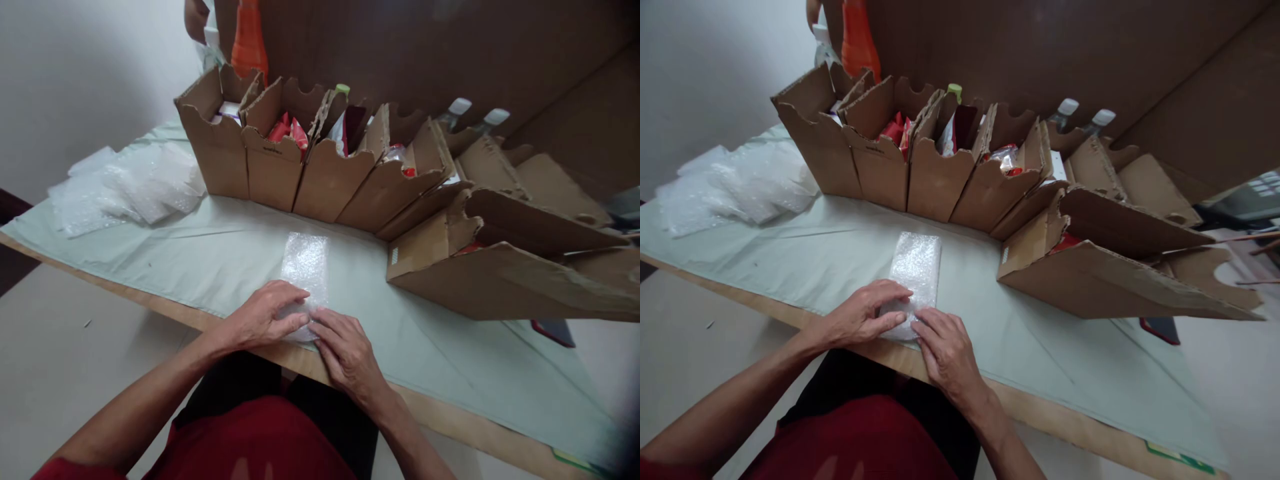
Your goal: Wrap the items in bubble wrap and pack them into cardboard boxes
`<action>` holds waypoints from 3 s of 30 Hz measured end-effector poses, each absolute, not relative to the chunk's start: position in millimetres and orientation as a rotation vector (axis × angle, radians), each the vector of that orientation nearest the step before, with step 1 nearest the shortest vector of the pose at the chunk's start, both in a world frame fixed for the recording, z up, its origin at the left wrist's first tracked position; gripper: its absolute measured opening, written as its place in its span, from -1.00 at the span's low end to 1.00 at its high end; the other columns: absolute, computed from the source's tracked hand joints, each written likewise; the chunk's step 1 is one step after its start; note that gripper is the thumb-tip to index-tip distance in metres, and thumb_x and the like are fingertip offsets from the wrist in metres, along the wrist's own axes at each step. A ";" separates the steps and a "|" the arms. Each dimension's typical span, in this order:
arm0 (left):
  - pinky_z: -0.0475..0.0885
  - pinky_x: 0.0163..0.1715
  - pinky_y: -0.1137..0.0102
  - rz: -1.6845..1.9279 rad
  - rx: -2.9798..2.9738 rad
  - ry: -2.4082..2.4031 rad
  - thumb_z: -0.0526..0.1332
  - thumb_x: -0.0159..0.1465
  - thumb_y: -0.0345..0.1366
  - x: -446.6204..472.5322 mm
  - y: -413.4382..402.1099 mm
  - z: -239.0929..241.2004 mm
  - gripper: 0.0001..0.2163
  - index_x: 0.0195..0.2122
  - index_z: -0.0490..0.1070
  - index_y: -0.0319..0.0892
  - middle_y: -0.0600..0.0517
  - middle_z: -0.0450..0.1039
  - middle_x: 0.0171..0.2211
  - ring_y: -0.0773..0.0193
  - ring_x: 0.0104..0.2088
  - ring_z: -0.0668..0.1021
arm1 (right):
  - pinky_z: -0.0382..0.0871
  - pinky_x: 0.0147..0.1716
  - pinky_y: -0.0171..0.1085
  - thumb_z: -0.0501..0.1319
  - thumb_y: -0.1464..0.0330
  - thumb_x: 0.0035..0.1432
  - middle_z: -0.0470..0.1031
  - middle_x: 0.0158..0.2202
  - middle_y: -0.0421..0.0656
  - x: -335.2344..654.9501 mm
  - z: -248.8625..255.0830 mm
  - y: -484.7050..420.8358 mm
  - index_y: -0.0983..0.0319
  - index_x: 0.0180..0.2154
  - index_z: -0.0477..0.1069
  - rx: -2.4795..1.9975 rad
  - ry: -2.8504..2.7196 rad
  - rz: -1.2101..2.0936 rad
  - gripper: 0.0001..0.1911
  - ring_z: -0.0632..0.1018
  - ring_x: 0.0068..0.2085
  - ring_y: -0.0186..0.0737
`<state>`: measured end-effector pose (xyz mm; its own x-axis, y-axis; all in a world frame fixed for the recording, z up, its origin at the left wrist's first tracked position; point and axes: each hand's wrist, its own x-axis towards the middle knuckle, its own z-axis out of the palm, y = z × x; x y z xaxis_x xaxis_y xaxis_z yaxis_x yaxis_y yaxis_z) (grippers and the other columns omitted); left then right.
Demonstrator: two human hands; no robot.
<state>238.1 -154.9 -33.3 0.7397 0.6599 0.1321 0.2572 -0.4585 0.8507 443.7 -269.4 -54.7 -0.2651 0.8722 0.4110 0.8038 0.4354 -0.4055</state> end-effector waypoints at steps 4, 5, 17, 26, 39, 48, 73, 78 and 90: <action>0.39 0.20 0.05 0.536 1.946 0.601 0.24 0.33 -0.11 223.3 -151.5 -39.4 -0.57 0.16 0.46 -0.19 -0.12 0.63 -0.08 0.02 0.10 0.55 | 0.53 -0.02 -0.02 0.13 0.43 0.39 0.68 -0.03 -0.09 444.7 -49.2 -266.8 0.09 0.00 0.55 -1.458 -1.959 0.369 -0.72 0.65 0.03 -0.06; 0.35 0.24 0.02 0.525 1.935 0.577 0.25 0.31 -0.09 220.8 -149.4 -40.5 -0.54 0.18 0.45 -0.17 -0.11 0.63 -0.07 0.00 0.14 0.53 | 0.53 -0.02 -0.03 0.13 0.40 0.39 0.68 -0.05 -0.10 444.5 -46.0 -265.2 0.09 -0.02 0.56 -1.496 -1.897 0.448 -0.74 0.66 0.00 -0.07; 0.54 -0.05 0.26 0.901 1.891 0.959 0.19 0.31 -0.36 250.0 -163.5 -63.7 -0.69 0.07 0.49 -0.20 -0.11 0.61 -0.09 0.17 -0.13 0.62 | 0.48 -0.31 -0.21 0.25 0.25 0.23 0.64 -0.29 -0.14 441.7 -45.0 -221.0 0.23 -0.07 0.57 -1.724 -1.425 0.736 -0.71 0.55 -0.38 -0.21; 0.53 -0.03 0.25 1.096 2.035 0.932 0.14 0.27 -0.54 259.0 -165.8 -74.2 -0.61 0.12 0.40 -0.15 -0.08 0.49 -0.08 0.16 -0.05 0.56 | 0.38 -0.06 -0.09 0.21 0.51 0.31 0.61 -0.04 -0.04 441.5 -34.4 -263.2 0.18 -0.01 0.49 -1.467 -2.039 -0.214 -0.74 0.57 -0.03 -0.07; 0.50 0.08 0.09 0.915 2.213 0.728 0.27 0.30 -0.39 230.2 -177.1 -47.8 -0.74 0.02 0.49 -0.17 -0.16 0.51 0.03 0.05 0.09 0.53 | 0.39 -0.03 -0.08 0.11 0.39 0.44 0.67 -0.05 -0.13 448.6 -16.2 -245.4 0.18 0.02 0.51 -1.517 -2.127 0.535 -0.76 0.61 -0.09 -0.12; 0.53 -0.19 0.21 0.629 2.125 0.931 0.20 0.33 -0.34 244.4 -157.6 -47.4 -0.78 -0.03 0.52 -0.19 -0.04 0.54 -0.29 0.15 -0.27 0.56 | 0.42 -0.08 -0.06 0.17 0.34 0.40 0.60 -0.05 -0.01 448.9 -30.3 -252.5 0.22 -0.02 0.53 -1.591 -1.993 0.045 -0.78 0.57 -0.06 -0.04; 0.49 0.06 0.21 0.881 0.675 0.765 0.43 0.09 -0.22 265.9 -222.3 -30.1 -0.64 -0.09 0.56 -0.19 -0.07 0.65 -0.10 0.07 -0.01 0.63 | 0.45 0.02 0.00 0.23 0.16 0.31 0.51 0.05 0.00 416.5 -33.0 -278.4 0.16 -0.04 0.50 -1.703 -1.464 0.536 -0.72 0.56 -0.03 -0.04; 0.52 -0.11 0.30 0.781 0.658 0.760 0.44 0.07 -0.28 269.0 -232.3 -27.4 -0.72 -0.19 0.58 -0.22 -0.03 0.66 -0.25 0.12 -0.17 0.65 | 0.42 0.19 -0.04 0.27 -0.05 0.24 0.29 0.35 0.07 432.4 -34.3 -288.1 0.14 0.37 0.14 -1.471 -1.334 0.941 -0.20 0.46 0.25 0.03; 0.34 0.27 0.09 0.687 1.233 0.904 0.45 0.11 -0.09 271.2 -235.8 -49.1 -0.29 0.28 0.34 -0.12 -0.16 0.44 0.24 -0.14 0.29 0.43 | 0.25 0.34 -0.02 0.14 0.26 0.40 0.31 0.39 -0.01 444.8 -25.2 -319.2 0.14 0.42 0.12 -1.572 -1.277 1.008 -0.38 0.38 0.35 -0.03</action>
